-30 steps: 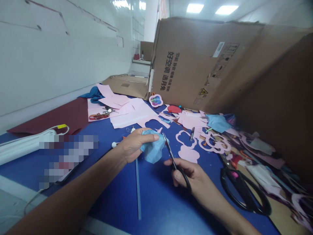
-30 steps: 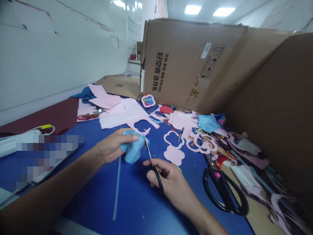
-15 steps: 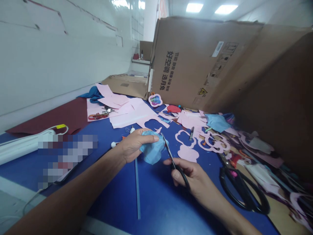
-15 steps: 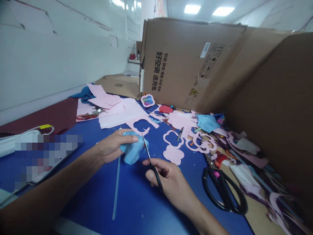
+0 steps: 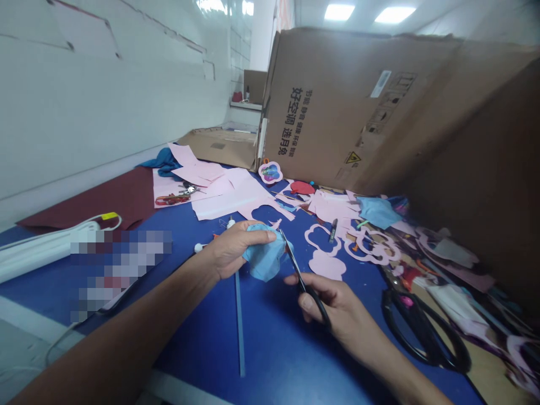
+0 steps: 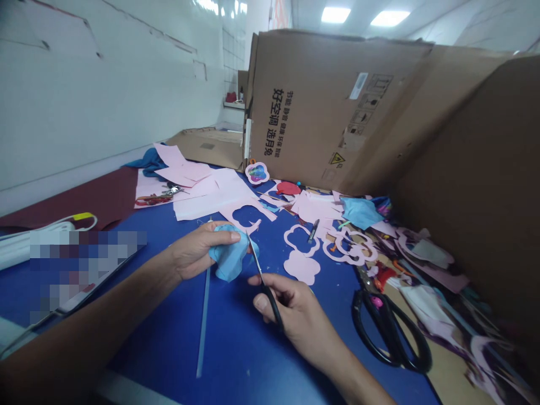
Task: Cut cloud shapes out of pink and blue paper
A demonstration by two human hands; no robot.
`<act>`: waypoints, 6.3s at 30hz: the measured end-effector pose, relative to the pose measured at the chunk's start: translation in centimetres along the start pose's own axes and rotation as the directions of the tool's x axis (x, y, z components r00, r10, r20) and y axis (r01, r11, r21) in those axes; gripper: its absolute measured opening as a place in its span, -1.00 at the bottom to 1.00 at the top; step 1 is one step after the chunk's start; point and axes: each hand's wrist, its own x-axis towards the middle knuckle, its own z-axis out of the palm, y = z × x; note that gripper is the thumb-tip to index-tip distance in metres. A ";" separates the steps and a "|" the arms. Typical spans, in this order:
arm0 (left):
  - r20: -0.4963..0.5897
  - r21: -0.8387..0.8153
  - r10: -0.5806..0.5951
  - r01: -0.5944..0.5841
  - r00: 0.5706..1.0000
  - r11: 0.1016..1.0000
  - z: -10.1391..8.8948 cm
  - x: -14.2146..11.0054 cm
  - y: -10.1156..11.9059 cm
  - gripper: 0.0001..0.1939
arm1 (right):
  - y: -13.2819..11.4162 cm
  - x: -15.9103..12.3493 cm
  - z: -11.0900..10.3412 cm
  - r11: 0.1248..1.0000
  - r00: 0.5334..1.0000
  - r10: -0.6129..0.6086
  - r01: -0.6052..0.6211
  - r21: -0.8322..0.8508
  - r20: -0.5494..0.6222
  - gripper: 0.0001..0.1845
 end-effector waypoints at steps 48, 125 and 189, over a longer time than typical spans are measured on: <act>0.067 0.530 -0.093 0.043 0.993 0.847 2.3 -1.1 -0.7 -0.71 | 0.4 1.1 -0.5 0.933 0.943 -0.033 0.148 0.329 -0.331 -0.36; -0.036 -0.008 -0.077 0.077 0.996 0.997 0.7 -0.3 0.4 -0.68 | 1.5 0.3 -5.6 0.998 0.992 -0.020 0.028 -0.061 0.122 -0.53; 0.013 0.010 -0.074 0.074 0.997 0.997 0.9 -0.7 0.8 -0.73 | 1.6 0.3 -6.2 0.996 0.978 0.026 -0.008 -0.085 0.207 -0.43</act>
